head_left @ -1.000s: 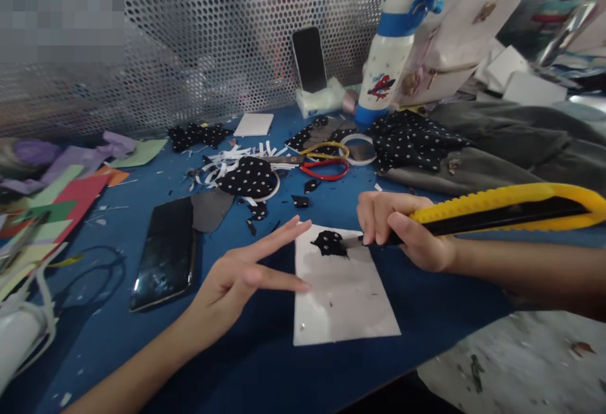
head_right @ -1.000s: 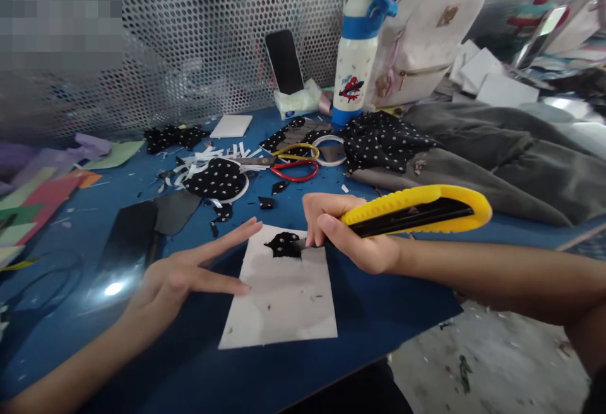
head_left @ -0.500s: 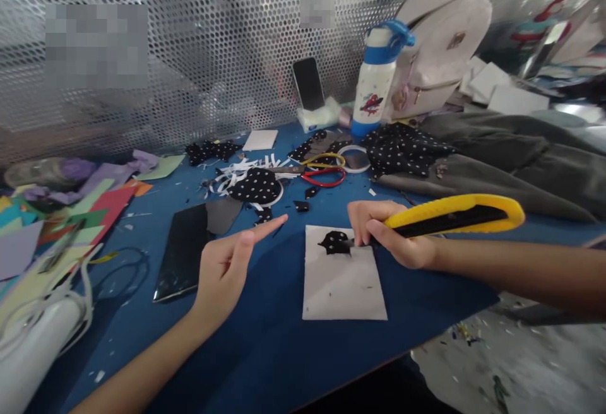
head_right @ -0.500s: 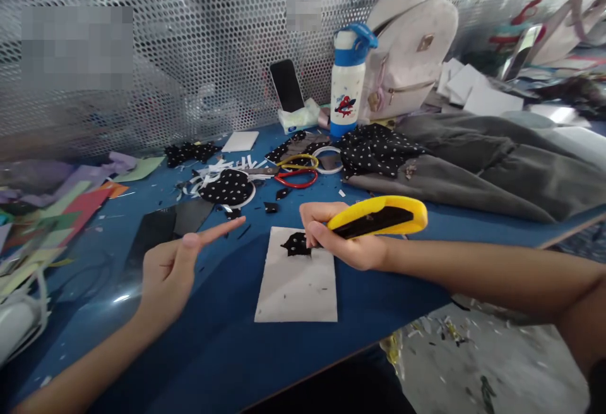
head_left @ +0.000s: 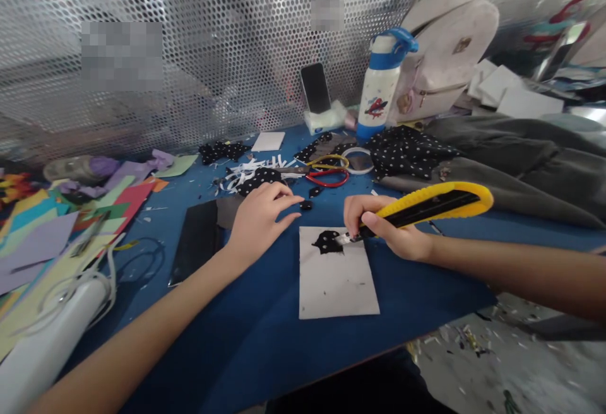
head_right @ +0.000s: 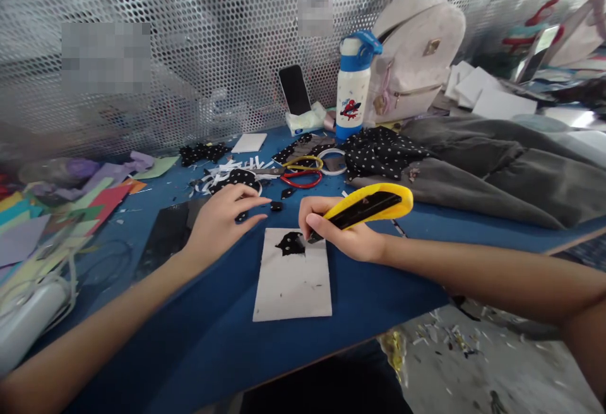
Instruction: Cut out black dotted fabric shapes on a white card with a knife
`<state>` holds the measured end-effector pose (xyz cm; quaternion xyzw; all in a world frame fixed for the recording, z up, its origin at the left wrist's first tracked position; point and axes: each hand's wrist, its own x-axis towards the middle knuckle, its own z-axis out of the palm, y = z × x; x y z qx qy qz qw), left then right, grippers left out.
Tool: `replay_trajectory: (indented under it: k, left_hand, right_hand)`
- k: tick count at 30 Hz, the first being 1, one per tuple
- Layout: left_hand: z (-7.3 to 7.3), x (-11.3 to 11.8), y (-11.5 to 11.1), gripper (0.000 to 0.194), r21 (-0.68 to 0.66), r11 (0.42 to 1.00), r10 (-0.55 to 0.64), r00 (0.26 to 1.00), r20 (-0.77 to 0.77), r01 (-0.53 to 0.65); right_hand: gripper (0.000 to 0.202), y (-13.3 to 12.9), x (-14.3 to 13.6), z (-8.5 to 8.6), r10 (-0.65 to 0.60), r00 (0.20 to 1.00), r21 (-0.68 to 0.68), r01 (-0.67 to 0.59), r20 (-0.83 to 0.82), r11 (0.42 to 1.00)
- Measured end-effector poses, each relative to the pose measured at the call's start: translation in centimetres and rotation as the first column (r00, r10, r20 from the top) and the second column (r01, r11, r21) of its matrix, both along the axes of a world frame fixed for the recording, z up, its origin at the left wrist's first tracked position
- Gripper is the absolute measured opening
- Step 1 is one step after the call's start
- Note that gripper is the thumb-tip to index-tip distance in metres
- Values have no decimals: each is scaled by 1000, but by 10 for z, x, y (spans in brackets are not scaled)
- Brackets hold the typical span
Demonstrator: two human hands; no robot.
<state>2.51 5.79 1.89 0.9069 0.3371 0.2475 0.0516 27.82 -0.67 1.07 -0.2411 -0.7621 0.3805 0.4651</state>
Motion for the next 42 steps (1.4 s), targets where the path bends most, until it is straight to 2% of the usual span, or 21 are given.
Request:
replay_trajectory:
  k: [3, 6, 12, 17, 26, 31, 35, 39, 42]
  left_hand:
    - [-5, 13, 12, 22, 29, 998, -44, 993, -110, 47]
    - [-10, 19, 19, 19, 42, 997, -53, 987, -150, 60]
    - [-8, 17, 23, 17, 27, 999, -21, 997, -78, 23]
    - [-4, 14, 22, 20, -46, 999, 8, 999, 36, -6]
    - [-7, 12, 26, 21, -95, 993, -70, 995, -69, 63]
    - [-9, 17, 26, 21, -185, 982, -42, 999, 5, 42]
    - [-2, 20, 21, 22, -351, 936, 28, 988, 150, 27]
    - [7, 19, 8, 26, -542, 836, 71, 961, 268, 89]
    - [9, 15, -6, 25, -616, 777, 93, 943, 321, 133]
  right_hand:
    - [42, -1, 1, 0, 13, 1000, -3, -13, 21, 1000]
    - [42, -3, 2, 1, 25, 999, 5, -25, 41, 1000]
    - [41, -4, 2, 1, 27, 998, 20, -29, 59, 999]
    - [41, -3, 1, 1, 22, 997, 23, -24, 68, 999]
    - [41, -4, 2, 1, 33, 995, 24, -35, 93, 999]
    - [39, -5, 2, 1, 34, 994, 11, -35, 105, 999]
    - [39, -5, 2, 1, 37, 993, -3, -37, 111, 999]
    - [40, -5, 2, 3, 37, 994, -24, -35, 103, 999]
    - [41, -4, 1, 2, 36, 996, -51, -32, 78, 998]
